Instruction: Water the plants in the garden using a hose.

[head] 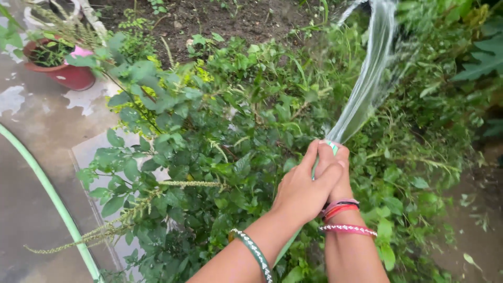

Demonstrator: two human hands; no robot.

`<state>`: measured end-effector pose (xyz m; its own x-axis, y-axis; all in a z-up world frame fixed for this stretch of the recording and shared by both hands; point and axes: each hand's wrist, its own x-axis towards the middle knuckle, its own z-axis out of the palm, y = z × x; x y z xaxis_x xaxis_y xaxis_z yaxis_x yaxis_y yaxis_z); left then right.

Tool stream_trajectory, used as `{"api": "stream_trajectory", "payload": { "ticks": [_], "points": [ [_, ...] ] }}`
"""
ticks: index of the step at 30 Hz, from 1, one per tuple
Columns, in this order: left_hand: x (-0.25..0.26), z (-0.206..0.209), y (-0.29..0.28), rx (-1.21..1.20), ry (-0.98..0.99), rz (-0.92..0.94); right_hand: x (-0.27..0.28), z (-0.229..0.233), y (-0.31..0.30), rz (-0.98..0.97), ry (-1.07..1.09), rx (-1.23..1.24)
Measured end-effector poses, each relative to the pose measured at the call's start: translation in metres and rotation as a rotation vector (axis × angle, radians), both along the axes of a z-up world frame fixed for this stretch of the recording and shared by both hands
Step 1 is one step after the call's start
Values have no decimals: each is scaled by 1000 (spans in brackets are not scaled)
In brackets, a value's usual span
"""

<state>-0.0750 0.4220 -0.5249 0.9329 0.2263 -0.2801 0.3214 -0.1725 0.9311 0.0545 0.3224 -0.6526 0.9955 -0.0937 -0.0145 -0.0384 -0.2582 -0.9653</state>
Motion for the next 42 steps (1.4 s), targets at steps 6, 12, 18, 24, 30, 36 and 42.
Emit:
{"api": "stream_trajectory", "payload": {
  "ticks": [6, 12, 18, 24, 30, 36, 42],
  "points": [
    [-12, -12, -50, 5, 125, -167, -37, -21, -65, -134, -1, 43],
    [-42, -16, -120, 65, 115, -363, -93, -31, -148, -185, -21, 206],
    [-87, -7, -180, 3, 291, -525, -165, -24, -210, -311, 38, 410],
    [-101, -25, -229, -251, 361, -582, -223, 40, -234, -498, 244, 724],
    [-92, -34, -247, -511, 394, -576, -228, 35, -244, -566, 95, 701],
    [-83, -43, -234, -509, 220, -635, -223, 35, -232, -457, -16, 587],
    [-60, -49, -206, -531, 10, -633, -197, 39, -202, -350, 68, 591]
  ]
}}
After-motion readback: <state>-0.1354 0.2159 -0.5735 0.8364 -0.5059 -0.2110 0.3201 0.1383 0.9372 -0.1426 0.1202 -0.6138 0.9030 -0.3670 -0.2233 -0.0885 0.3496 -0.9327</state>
